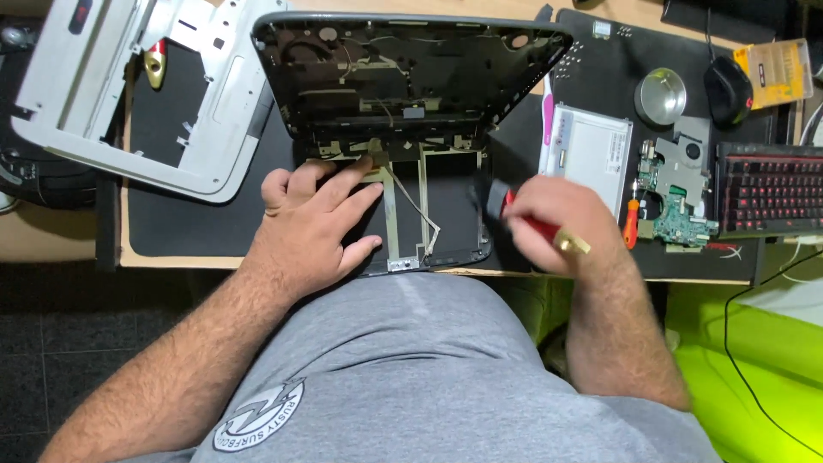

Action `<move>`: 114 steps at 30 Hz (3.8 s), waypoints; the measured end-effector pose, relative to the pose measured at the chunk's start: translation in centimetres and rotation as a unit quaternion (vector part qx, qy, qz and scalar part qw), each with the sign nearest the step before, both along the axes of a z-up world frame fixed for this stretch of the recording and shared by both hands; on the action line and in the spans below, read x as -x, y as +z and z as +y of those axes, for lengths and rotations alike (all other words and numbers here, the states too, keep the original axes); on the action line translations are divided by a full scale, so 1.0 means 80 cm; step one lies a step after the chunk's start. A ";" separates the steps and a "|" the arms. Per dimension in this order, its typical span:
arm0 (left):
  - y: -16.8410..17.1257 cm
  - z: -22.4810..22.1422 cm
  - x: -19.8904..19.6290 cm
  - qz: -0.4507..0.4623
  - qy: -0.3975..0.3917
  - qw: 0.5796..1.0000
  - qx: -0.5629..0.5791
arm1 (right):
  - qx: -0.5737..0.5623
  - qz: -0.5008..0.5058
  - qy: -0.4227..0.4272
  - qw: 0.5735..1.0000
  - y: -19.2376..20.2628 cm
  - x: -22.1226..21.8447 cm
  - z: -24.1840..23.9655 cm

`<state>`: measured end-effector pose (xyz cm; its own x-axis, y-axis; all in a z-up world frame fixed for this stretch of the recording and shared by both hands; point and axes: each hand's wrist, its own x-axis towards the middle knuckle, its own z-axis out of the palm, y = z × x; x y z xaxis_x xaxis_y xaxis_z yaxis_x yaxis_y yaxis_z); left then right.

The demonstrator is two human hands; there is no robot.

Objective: Cleaning the internal components of a laptop with a brush and reassembling the outer casing.

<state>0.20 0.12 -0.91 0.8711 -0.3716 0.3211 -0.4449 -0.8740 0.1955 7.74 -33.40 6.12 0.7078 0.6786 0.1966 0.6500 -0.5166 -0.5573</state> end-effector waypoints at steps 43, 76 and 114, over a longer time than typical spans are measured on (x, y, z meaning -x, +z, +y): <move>0.019 0.000 0.003 -0.005 -0.089 0.995 0.044 | 0.026 0.040 0.141 0.989 0.020 0.039 -0.015; 0.039 0.039 0.028 0.120 0.044 0.958 0.255 | -0.049 -0.027 -0.010 0.998 -0.075 0.098 -0.031; 0.181 0.009 -0.016 0.316 0.372 0.671 0.558 | -0.469 -0.072 -0.118 0.872 -0.056 0.120 -0.038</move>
